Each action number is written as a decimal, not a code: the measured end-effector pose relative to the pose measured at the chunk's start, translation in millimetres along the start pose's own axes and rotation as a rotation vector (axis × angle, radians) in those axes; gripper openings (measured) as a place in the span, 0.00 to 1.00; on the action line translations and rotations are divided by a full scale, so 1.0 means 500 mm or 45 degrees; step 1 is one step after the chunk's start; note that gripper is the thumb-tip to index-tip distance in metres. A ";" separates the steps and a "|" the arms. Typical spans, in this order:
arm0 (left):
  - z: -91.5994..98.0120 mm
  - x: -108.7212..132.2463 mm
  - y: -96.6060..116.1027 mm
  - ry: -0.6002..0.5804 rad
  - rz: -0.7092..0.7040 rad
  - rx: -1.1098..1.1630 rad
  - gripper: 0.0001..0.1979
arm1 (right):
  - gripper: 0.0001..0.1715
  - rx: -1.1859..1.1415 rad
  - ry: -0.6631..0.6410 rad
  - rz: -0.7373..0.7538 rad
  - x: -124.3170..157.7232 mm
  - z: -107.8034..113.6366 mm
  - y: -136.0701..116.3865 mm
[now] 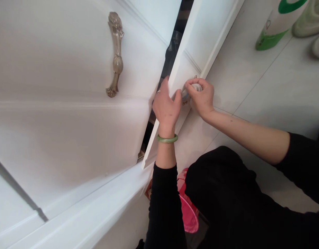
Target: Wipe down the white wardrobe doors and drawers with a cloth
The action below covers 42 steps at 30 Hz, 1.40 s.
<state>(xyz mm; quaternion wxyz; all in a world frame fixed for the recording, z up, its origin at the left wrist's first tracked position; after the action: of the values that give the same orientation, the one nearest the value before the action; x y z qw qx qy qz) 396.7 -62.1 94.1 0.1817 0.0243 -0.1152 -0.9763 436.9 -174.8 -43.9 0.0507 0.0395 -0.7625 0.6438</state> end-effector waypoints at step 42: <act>-0.005 0.002 0.007 -0.025 -0.006 0.005 0.29 | 0.12 -0.020 0.078 -0.047 -0.003 0.002 -0.021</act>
<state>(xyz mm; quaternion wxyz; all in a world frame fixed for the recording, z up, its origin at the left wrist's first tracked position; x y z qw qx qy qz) 397.0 -66.2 92.3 0.1782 0.0153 -0.1189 -0.9767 439.9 -177.7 -34.2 0.0862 0.0332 -0.7648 0.6376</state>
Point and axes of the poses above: each hand's wrist, its own x-axis away from the middle knuckle, its own z-axis out of the back of the hand, y = z × x, the point moved 7 cm from there along -x, towards the middle knuckle, and after that the axes turned 2 degrees about z, right-handed, at the moved point
